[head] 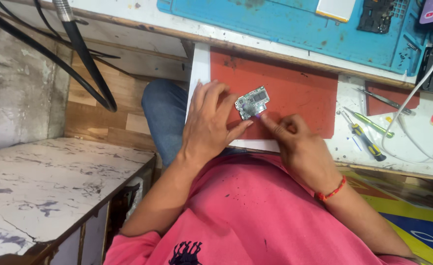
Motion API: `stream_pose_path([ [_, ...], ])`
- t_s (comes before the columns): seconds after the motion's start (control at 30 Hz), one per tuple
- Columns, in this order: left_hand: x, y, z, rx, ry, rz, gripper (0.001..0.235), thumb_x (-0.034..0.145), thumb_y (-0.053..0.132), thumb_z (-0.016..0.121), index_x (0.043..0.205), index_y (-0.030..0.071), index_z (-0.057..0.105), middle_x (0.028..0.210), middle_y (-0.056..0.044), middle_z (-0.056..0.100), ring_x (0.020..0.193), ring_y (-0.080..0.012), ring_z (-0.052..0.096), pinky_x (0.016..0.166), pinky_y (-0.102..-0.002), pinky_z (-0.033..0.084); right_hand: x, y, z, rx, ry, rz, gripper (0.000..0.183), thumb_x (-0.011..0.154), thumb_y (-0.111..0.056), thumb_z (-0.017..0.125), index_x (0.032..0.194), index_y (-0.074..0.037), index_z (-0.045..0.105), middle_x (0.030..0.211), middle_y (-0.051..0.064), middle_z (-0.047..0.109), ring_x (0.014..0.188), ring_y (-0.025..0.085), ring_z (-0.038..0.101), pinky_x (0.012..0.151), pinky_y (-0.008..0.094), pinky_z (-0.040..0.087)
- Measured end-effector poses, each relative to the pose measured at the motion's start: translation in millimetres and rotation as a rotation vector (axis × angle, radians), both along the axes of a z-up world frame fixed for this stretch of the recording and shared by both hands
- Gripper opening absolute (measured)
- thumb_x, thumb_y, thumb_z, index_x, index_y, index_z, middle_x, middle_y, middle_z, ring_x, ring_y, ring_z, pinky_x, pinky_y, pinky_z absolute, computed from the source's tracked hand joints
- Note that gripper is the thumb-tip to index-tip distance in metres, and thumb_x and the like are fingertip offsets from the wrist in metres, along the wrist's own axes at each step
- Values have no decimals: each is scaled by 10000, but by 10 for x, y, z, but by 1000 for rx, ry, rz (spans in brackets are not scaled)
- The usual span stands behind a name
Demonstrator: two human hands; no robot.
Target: The person scrapes a small circuit board with a tool and then uses a hot air gun to apply heat to the board. The person holds the board steady while working on it.
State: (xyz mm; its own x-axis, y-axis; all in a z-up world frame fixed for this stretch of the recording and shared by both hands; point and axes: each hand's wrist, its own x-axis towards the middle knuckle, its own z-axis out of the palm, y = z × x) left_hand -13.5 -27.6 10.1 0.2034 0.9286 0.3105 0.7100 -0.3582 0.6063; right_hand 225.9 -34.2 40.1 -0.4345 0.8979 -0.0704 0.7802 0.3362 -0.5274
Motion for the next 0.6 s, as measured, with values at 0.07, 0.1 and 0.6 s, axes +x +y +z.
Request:
stream_pose_path([
  [0.07, 23, 17, -25, 5, 5, 29, 513, 744, 315, 906, 1097, 33, 662, 1193, -121, 531, 1253, -365, 494, 1170, -581, 342, -7, 17, -7, -9, -62, -21, 669, 814, 32, 617, 1441, -200, 610, 1093, 149, 647, 816, 355, 691, 677, 461, 564],
  [0.1, 49, 5, -43, -12, 7, 37, 512, 731, 307, 906, 1079, 29, 654, 1180, -120, 528, 1254, -365, 489, 1178, -577, 343, 4, 33, -10, -3, -104, -3, 676, 809, 32, 620, 1446, -196, 610, 1102, 155, 646, 800, 360, 687, 667, 463, 562],
  [0.6, 137, 181, -87, -32, -98, 50, 603, 634, 281, 913, 1089, 9, 625, 1164, -136, 513, 1194, -359, 499, 1189, -611, 308, -70, 123, -13, -11, -72, 19, 558, 877, -5, 601, 1402, -191, 638, 1039, 144, 627, 767, 350, 683, 644, 471, 556],
])
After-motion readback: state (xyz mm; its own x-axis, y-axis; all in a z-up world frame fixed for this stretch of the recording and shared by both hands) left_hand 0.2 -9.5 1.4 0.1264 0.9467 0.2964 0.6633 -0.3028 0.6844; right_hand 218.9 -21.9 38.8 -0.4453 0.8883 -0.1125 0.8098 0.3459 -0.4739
